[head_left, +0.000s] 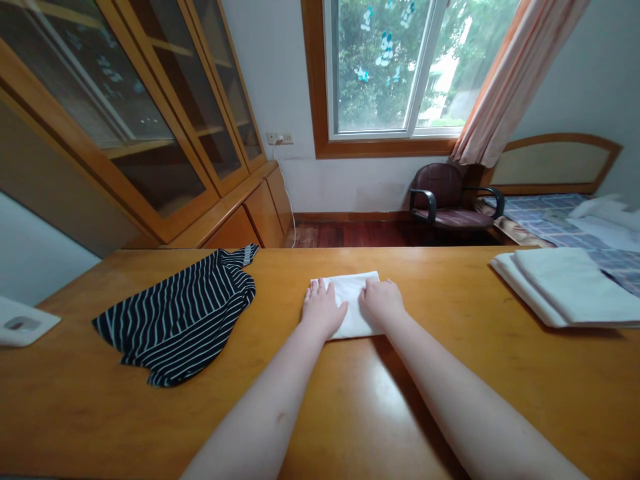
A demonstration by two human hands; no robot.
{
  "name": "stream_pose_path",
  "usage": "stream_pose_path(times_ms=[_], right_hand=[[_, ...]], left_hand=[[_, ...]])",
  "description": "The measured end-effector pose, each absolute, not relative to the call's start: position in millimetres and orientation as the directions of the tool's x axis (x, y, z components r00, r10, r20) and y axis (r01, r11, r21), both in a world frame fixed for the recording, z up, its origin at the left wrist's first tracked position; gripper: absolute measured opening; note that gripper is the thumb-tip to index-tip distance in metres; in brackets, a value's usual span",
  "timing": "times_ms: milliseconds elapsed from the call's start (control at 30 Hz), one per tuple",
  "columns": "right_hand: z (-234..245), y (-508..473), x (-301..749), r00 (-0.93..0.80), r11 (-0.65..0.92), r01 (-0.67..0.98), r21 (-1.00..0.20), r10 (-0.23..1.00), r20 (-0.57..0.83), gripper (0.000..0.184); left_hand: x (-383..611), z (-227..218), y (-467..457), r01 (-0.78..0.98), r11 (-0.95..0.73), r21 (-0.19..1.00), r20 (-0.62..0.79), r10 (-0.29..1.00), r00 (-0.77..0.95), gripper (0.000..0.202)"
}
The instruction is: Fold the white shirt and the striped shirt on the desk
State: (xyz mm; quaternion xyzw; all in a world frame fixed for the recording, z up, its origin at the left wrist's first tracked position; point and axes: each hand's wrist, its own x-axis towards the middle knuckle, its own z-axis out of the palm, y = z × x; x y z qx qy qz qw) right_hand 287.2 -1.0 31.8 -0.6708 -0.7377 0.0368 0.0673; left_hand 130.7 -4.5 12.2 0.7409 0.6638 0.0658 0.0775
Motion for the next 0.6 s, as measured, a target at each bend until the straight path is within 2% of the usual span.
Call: stream_pose_path(times_ms=[100,200,267,333,433,600], right_hand=[[25.0,1.0,279.2,-0.048,0.084,0.983,-0.161,0.976,0.212,0.035],[14.7,3.5,282.6,-0.159,0.217,0.957,-0.193,0.948,0.277,0.041],[10.5,6.6,287.1,-0.303,0.354,0.912,-0.209,0.922,0.240,0.046],[8.4,10.2,290.3,-0.380,0.411,0.882,-0.230,0.910,0.169,0.049],[7.1,14.3,291.2,-0.316,0.330,0.913,-0.239,0.944,0.093,0.057],[5.8,16.7,289.6,-0.183,0.179,0.949,-0.261,0.983,0.011,0.070]], left_hand=[[143.0,16.9,-5.1,0.986,-0.028,0.162,0.094,0.995,0.013,0.052],[148.6,18.9,-7.2,0.989,-0.014,0.145,0.133,0.991,-0.005,0.045],[147.6,18.0,-7.2,0.990,-0.012,0.143,0.131,0.991,-0.007,0.046],[144.2,15.7,-5.7,0.989,-0.018,0.145,0.125,0.992,0.000,0.052],[137.3,11.3,-1.6,0.982,-0.060,0.180,0.093,0.995,0.043,0.062],[128.7,7.2,5.8,0.959,-0.082,0.270,0.008,0.997,0.083,0.066]])
